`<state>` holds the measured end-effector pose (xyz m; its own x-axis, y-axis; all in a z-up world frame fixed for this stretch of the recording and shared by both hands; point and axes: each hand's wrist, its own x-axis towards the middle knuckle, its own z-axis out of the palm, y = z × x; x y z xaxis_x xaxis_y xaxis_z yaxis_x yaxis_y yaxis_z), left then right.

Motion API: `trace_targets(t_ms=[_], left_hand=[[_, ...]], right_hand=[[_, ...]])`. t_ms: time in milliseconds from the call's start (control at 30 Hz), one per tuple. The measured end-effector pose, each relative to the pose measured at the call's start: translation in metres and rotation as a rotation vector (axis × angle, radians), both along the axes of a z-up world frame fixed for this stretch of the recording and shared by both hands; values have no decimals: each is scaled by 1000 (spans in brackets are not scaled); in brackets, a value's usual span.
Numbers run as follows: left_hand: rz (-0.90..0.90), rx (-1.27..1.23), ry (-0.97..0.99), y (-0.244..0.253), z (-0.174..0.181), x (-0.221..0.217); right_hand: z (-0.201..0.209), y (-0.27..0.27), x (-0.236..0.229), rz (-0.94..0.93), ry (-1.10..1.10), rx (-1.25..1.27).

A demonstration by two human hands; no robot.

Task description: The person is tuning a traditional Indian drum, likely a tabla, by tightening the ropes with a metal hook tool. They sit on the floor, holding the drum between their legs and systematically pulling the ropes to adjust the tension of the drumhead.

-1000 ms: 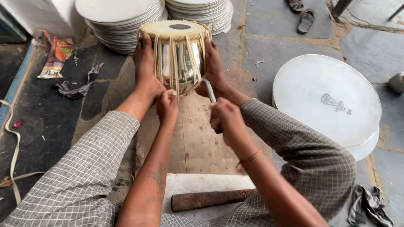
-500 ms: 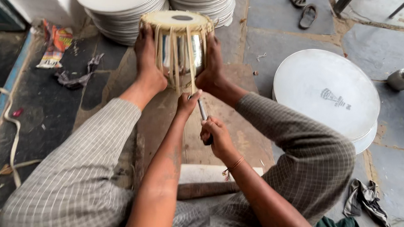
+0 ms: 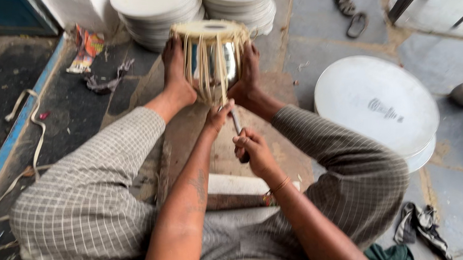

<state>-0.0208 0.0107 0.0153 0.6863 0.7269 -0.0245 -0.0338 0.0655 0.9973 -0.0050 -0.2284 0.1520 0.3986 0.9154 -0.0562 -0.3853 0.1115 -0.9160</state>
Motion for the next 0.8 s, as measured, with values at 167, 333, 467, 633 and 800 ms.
trace_targets(t_ms=[167, 333, 467, 633, 800], left_hand=[[-142, -247, -107, 29, 76, 11], [30, -33, 10, 32, 107, 17], [100, 326, 318, 31, 127, -33], [101, 515, 369, 46, 153, -61], [91, 388, 356, 42, 135, -58]], right_hand=[[-15, 5, 9, 235, -216, -27], [-50, 44, 2, 58, -685, -46], [-51, 118, 42, -283, -1415, -202], [-50, 183, 57, -335, -1583, -59], [-64, 155, 25, -136, -712, 62]])
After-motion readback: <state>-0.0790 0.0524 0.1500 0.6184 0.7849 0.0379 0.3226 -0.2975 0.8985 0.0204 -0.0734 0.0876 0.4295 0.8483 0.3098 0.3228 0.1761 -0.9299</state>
